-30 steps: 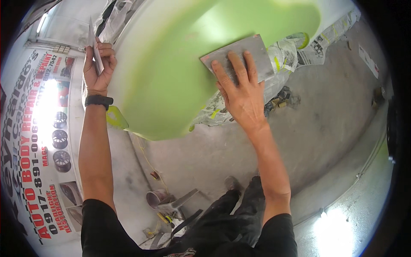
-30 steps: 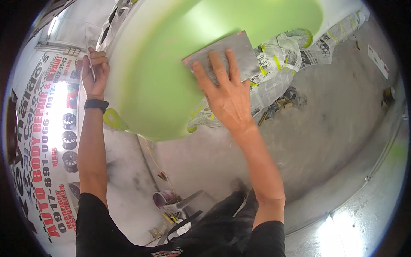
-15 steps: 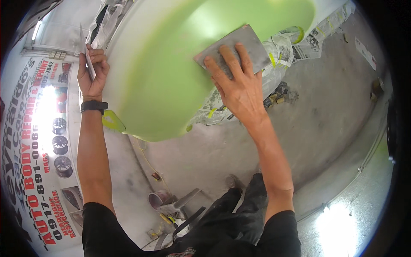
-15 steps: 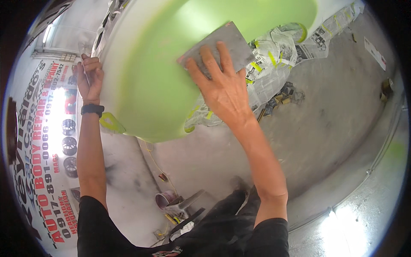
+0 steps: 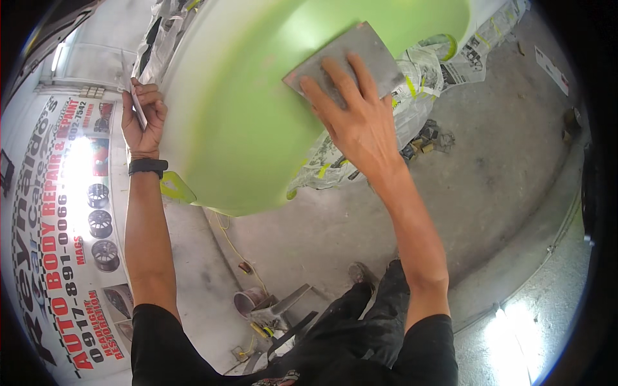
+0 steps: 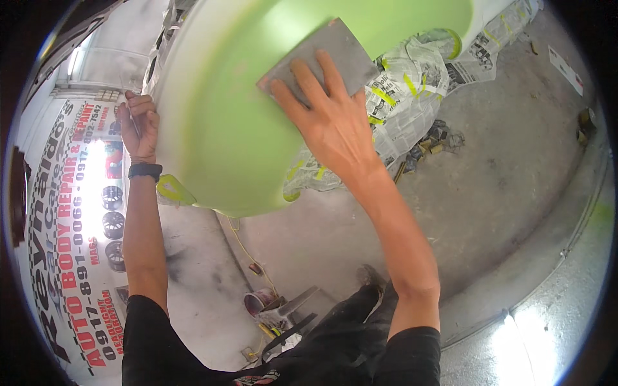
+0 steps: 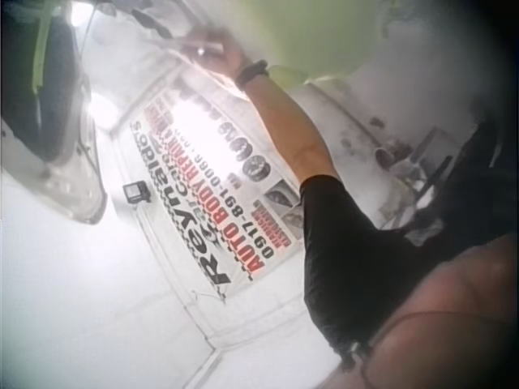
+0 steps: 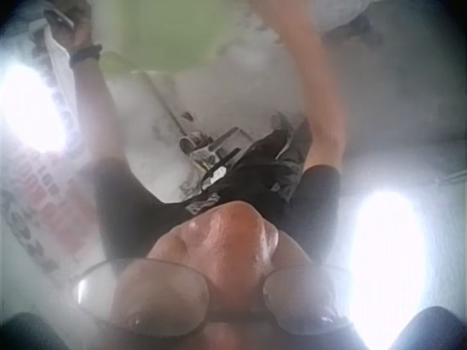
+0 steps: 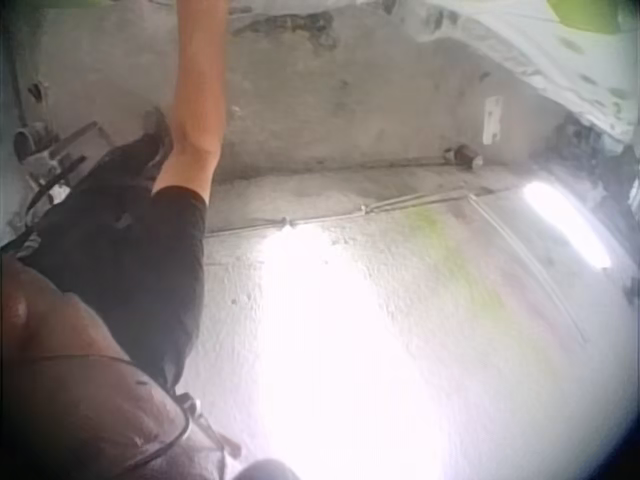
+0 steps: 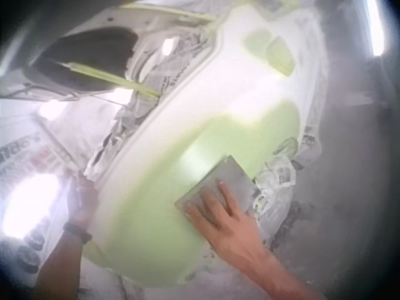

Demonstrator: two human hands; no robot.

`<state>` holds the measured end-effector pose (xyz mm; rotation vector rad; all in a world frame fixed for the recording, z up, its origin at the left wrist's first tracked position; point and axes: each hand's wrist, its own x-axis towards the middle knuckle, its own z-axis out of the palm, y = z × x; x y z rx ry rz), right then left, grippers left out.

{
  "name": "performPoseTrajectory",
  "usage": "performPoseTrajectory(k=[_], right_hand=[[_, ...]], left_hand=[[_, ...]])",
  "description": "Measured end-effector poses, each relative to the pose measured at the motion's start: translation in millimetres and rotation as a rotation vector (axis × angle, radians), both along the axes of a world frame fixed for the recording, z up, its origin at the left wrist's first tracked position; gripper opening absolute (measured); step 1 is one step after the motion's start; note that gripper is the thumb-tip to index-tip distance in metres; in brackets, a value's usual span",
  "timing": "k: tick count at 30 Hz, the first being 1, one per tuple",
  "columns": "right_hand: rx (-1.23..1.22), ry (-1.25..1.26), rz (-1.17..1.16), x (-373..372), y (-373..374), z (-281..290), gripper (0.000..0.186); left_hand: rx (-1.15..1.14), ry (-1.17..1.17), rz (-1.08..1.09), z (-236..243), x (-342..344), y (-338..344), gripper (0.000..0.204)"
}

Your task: Sanding the body of a vehicle in preparation for painting.

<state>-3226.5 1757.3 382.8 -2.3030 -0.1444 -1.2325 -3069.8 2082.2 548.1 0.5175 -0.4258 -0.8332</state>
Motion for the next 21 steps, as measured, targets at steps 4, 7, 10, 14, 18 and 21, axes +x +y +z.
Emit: performPoseTrajectory(k=[4,7,10,14,18,21], right_hand=[[0.002,0.004,0.010,5.9,1.5,-3.6,0.034],[-0.057,-0.003,-0.022,-1.4,-2.3,-9.6,0.034],[-0.049,-0.002,-0.013,-1.4,1.6,-0.6,0.034],[0.001,-0.018,0.000,6.3,2.6,0.6,0.035],[-0.010,0.009,-0.002,-7.7,-0.5,-8.0,0.038],[0.037,0.169,0.030,-46.8,2.0,-21.3,0.045]], left_hand=[[-0.008,0.011,-0.003,0.2,-0.9,-1.8,0.032],[-0.015,0.017,-0.011,-2.6,-0.6,-4.2,0.032],[0.004,0.004,-0.003,3.3,-1.9,-0.3,0.033],[0.003,-0.003,0.003,-0.1,-0.1,-1.0,0.033],[-0.019,0.022,-0.005,-0.2,-1.5,-3.8,0.033],[0.003,0.018,0.020,-0.1,-0.3,0.5,0.033]])
